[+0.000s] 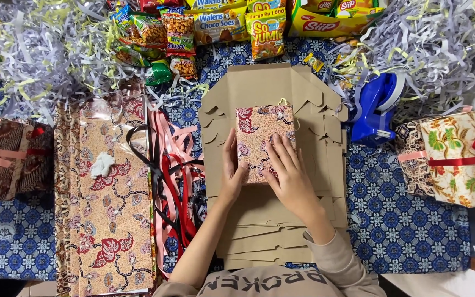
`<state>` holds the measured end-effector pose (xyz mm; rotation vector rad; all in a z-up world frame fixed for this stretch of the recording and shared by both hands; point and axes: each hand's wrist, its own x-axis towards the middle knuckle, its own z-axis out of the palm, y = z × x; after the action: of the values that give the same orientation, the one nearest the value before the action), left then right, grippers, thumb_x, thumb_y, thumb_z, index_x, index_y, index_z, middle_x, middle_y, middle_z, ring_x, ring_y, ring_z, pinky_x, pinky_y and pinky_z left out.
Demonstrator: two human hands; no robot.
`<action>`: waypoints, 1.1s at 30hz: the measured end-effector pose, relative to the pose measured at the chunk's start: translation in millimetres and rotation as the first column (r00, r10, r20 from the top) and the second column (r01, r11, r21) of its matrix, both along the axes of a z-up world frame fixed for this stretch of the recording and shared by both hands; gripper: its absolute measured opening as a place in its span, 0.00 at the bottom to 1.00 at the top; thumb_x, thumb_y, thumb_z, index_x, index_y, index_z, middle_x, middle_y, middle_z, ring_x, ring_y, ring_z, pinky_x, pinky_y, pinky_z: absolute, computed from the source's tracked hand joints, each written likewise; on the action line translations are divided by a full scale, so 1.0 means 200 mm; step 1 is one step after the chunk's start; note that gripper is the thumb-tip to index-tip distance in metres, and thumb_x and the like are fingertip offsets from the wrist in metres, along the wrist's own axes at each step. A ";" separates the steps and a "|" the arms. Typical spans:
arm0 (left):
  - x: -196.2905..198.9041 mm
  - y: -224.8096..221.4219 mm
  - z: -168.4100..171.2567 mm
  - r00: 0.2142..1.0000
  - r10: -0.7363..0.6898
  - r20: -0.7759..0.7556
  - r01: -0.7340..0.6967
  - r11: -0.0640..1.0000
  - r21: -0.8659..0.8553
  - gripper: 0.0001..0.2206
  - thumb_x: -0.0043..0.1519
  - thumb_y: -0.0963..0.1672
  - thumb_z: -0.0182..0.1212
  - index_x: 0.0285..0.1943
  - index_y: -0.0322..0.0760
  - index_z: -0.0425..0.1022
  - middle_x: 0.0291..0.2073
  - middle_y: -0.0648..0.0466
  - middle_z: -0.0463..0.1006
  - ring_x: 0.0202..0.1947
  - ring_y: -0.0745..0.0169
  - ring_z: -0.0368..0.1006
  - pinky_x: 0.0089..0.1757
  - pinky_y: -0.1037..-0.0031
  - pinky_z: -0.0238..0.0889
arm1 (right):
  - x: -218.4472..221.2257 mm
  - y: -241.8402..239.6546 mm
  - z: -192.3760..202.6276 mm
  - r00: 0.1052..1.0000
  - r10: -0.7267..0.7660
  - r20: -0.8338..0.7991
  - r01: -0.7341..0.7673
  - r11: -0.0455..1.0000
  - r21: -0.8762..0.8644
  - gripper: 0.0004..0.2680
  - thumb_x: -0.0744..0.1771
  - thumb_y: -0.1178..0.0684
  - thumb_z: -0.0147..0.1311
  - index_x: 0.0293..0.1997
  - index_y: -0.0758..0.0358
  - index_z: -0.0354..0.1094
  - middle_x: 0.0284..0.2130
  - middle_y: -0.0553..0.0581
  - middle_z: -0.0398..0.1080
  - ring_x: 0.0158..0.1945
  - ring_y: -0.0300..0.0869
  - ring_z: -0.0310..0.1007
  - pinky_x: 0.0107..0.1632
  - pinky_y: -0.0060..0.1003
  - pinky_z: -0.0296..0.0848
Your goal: Tying a black decorative ribbon into a bow around a small wrapped gift box on a workspace.
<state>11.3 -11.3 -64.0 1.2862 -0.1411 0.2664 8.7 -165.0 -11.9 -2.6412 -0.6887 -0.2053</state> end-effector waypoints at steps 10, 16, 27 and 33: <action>-0.02 -0.01 0.05 0.996 -0.052 -0.066 0.045 0.994 -0.101 0.31 0.62 0.48 0.48 0.73 0.36 0.44 0.70 0.42 0.46 0.70 0.44 0.38 0.64 0.57 0.31 | -0.09 -0.07 -0.05 0.958 -0.210 -0.195 0.285 0.777 0.562 0.19 0.67 0.50 0.48 0.65 0.60 0.52 0.62 0.62 0.49 0.67 0.55 0.48 0.64 0.54 0.49; -0.08 0.08 0.51 0.999 -0.006 -0.046 0.021 0.945 0.326 0.27 0.61 0.47 0.51 0.69 0.38 0.52 0.71 0.42 0.43 0.70 0.38 0.35 0.64 0.53 0.32 | -0.07 -0.01 0.01 0.877 0.046 -0.478 0.398 0.487 0.777 0.22 0.68 0.38 0.34 0.67 0.58 0.48 0.65 0.66 0.46 0.67 0.65 0.39 0.63 0.65 0.37; -0.09 -0.03 0.61 0.972 -0.182 0.146 0.125 0.935 0.333 0.16 0.62 0.46 0.53 0.57 0.39 0.65 0.66 0.46 0.53 0.69 0.42 0.47 0.63 0.54 0.43 | -0.10 0.03 -0.03 0.664 0.244 -0.706 0.692 0.156 0.705 0.29 0.66 0.30 0.22 0.64 0.62 0.54 0.59 0.67 0.58 0.62 0.57 0.57 0.64 0.50 0.53; -0.13 -0.13 0.42 0.960 -0.275 0.045 0.274 0.961 0.030 0.14 0.64 0.42 0.49 0.57 0.31 0.64 0.59 0.44 0.58 0.63 0.48 0.58 0.55 0.61 0.61 | -0.06 -0.12 0.15 0.822 -0.082 -0.563 0.542 0.414 0.731 0.32 0.62 0.28 0.44 0.68 0.57 0.44 0.63 0.72 0.46 0.67 0.65 0.39 0.63 0.69 0.39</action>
<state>-14.2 -37.8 19.8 1.2672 -0.3629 0.0577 -3.3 -189.1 17.3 -1.6323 0.1471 -0.0175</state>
